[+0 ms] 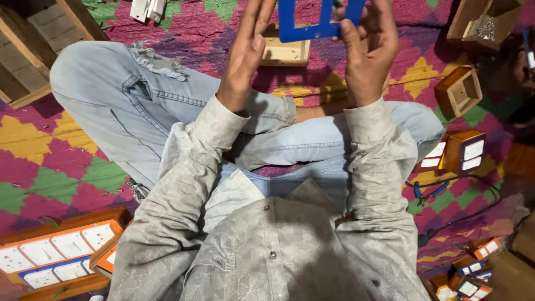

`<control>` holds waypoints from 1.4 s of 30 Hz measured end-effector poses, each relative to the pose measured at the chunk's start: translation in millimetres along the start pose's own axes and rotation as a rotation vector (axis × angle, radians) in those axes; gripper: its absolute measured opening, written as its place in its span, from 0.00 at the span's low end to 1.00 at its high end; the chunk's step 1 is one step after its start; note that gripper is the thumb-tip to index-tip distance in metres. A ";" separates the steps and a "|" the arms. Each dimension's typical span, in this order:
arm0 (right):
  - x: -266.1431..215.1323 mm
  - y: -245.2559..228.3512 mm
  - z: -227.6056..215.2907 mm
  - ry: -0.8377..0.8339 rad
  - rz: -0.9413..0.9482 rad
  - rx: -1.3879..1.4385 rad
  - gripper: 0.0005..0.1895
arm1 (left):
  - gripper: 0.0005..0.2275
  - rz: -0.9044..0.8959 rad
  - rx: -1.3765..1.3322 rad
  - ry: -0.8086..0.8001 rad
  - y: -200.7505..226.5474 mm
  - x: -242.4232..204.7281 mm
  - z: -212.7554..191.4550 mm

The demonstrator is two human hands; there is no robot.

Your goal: The person sits on the floor and assembles electrical switch plates by inserting white switch modules into colored plastic frames and securing them with screws. The person handles multiple plates of different colors, including yellow, purple, and blue, and uses a screwdriver to tighten the screws.

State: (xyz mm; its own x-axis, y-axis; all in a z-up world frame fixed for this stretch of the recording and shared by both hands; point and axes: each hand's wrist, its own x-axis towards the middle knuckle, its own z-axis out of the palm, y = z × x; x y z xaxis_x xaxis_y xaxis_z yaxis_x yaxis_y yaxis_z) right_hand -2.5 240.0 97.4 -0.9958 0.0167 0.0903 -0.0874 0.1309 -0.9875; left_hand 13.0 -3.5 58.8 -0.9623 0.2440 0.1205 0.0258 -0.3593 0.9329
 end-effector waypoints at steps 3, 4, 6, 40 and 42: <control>-3.2 5.6 1.2 -0.019 0.051 0.063 0.22 | 0.26 -0.016 -0.195 0.050 -7.9 4.7 2.6; -1.8 6.7 3.3 -0.023 0.084 0.097 0.22 | 0.25 -0.033 -0.238 0.066 -10.5 7.4 1.8; -1.5 5.0 8.4 -0.079 0.104 0.156 0.21 | 0.25 -0.074 -0.293 0.093 -15.6 11.0 0.8; 182.6 173.8 -30.3 0.156 -0.080 -0.702 0.09 | 0.21 -0.578 -0.346 0.349 -19.0 8.3 -0.7; 175.4 169.8 -37.1 0.152 -0.074 -0.619 0.08 | 0.20 -0.601 -0.426 0.315 -17.8 8.9 -1.0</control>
State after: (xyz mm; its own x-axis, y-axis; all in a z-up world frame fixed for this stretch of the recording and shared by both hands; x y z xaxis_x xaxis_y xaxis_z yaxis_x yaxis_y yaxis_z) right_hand -191.0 301.9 -49.7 -0.9687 0.1199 0.2174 -0.0779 0.6844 -0.7249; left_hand 3.7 4.2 42.9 -0.8117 0.2618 -0.5221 -0.5655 -0.5759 0.5904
